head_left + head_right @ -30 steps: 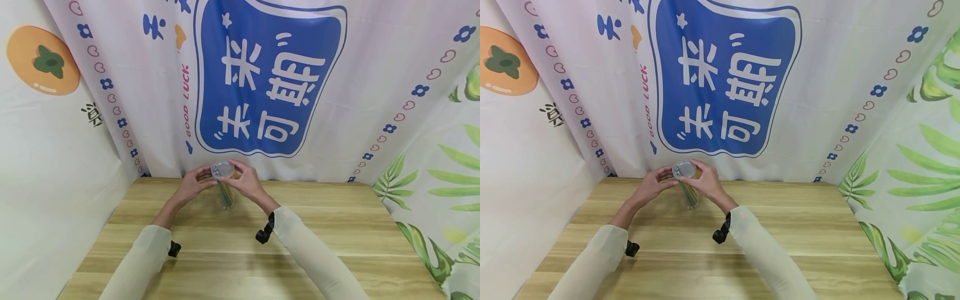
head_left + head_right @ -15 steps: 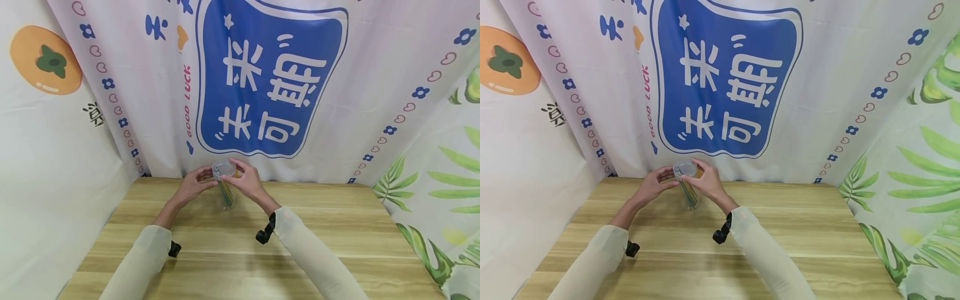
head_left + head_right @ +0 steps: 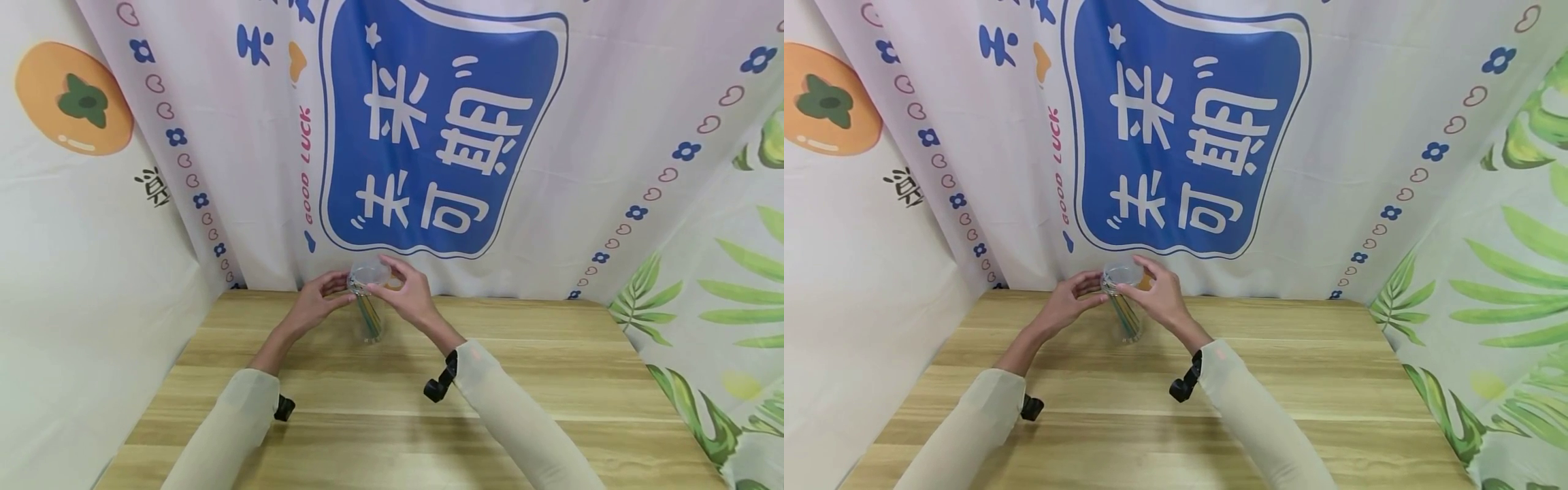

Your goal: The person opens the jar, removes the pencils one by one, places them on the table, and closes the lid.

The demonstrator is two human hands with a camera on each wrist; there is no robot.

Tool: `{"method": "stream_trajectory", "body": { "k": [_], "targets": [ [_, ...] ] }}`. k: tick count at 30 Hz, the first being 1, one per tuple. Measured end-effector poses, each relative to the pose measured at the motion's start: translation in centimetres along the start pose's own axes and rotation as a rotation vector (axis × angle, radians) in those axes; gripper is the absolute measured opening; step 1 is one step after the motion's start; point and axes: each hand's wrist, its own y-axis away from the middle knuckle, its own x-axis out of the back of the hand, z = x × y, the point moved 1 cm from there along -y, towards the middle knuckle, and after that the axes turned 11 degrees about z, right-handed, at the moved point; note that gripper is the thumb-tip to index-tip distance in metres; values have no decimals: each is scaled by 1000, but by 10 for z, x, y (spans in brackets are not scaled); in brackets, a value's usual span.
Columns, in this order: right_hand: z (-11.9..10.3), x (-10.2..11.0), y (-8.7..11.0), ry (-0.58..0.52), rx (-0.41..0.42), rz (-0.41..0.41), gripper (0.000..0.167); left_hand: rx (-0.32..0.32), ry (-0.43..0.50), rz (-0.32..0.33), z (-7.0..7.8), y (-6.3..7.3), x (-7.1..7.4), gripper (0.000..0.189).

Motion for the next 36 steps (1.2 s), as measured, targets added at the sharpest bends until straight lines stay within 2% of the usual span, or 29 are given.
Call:
{"method": "stream_trajectory", "body": {
  "k": [10, 20, 30, 36],
  "targets": [
    [-3, 11, 8, -42, 18, 29, 64, -16, 10, 6, 0, -1, -1, 62],
    [-3, 24, 21, -85, 34, -7, 66, -40, 12, 14, 2, -3, -3, 58],
    [-5, 41, 42, -124, 50, 3, 66, -42, -6, 14, 4, -3, -2, 58],
    [6, 47, 60, -82, 47, -15, 66, -30, -8, 8, 3, -3, -2, 59]
  ]
}}
